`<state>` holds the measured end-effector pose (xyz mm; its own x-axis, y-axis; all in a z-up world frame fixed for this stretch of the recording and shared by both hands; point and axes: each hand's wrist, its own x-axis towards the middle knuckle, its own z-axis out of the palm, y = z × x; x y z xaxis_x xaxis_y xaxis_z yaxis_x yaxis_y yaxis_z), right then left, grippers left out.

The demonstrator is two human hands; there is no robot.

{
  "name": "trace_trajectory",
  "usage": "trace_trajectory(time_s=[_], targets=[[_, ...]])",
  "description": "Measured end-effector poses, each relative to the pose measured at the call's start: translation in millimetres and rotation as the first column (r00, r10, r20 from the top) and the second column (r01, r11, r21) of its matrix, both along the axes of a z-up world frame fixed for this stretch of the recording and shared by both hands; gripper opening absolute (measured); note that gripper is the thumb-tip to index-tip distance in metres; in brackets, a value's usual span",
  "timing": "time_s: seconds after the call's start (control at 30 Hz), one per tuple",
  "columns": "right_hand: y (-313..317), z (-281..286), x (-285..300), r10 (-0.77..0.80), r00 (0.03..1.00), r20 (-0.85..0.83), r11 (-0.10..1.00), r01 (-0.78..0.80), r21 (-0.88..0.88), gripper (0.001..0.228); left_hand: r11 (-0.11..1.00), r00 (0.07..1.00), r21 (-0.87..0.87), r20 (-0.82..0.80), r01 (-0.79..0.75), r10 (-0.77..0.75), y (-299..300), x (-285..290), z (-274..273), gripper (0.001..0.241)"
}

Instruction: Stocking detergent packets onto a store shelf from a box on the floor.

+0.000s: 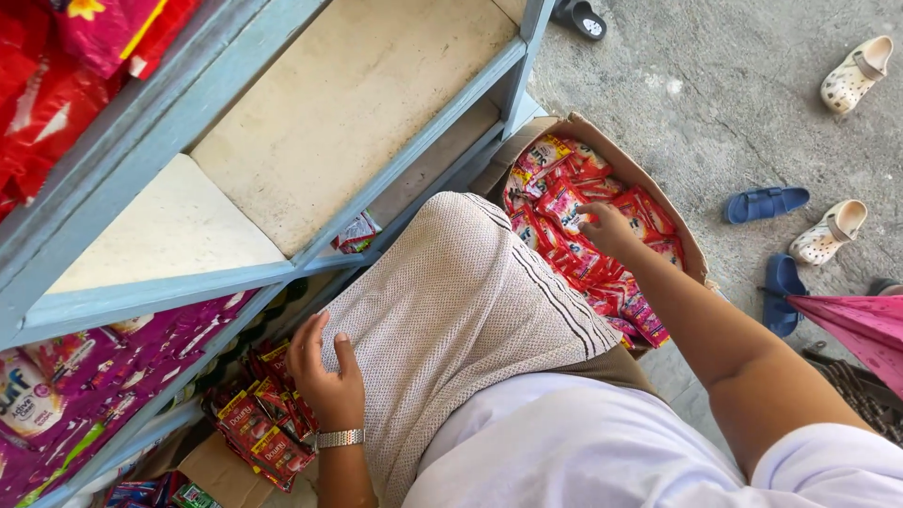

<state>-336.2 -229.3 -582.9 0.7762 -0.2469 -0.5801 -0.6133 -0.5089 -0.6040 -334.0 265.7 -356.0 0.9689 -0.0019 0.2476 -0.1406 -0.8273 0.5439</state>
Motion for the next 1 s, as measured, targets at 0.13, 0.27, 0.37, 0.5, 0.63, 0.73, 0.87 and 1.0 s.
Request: trace_trajectory(time_s=[0.13,0.27,0.37,0.5,0.63,0.73,0.87,1.0], targets=[[14,-22,3,0.018,0.988,-0.155,1.0,-0.016,0.013,0.043,0.995,1.0,-0.103,-0.018,-0.018,0.016,8,0,-30,0.032],[11,-130,-22,0.025,0.996,-0.084,0.998,-0.03,-0.05,0.045,0.994,0.99,0.066,-0.103,-0.092,0.098,9,-2,-48,0.031],[24,-157,-29,0.02,0.993,-0.115,1.0,-0.019,0.01,0.047,0.997,0.996,-0.022,-0.059,-0.075,0.073,7,1,-49,0.032],[50,-170,-38,0.017,0.999,-0.029,0.998,-0.019,-0.057,0.05,0.994,0.99,0.063,-0.104,-0.084,0.09,10,2,-52,0.031],[66,-195,-42,0.085,0.995,0.046,0.984,-0.077,-0.163,0.064,0.994,0.99,0.075,-0.109,-0.078,0.086,8,6,-50,0.031],[75,-139,-31,-0.091,0.978,-0.187,0.991,0.107,0.081,0.062,0.991,0.986,0.091,-0.129,-0.095,0.106,7,7,-50,0.032],[75,-120,-26,-0.164,0.97,-0.178,0.977,0.185,0.11,0.063,0.994,0.991,0.07,-0.102,-0.083,0.09,8,8,-52,0.031],[75,-138,-30,-0.122,0.978,-0.17,0.984,0.142,0.11,0.061,0.991,0.985,0.09,-0.132,-0.103,0.114,7,9,-52,0.032]])
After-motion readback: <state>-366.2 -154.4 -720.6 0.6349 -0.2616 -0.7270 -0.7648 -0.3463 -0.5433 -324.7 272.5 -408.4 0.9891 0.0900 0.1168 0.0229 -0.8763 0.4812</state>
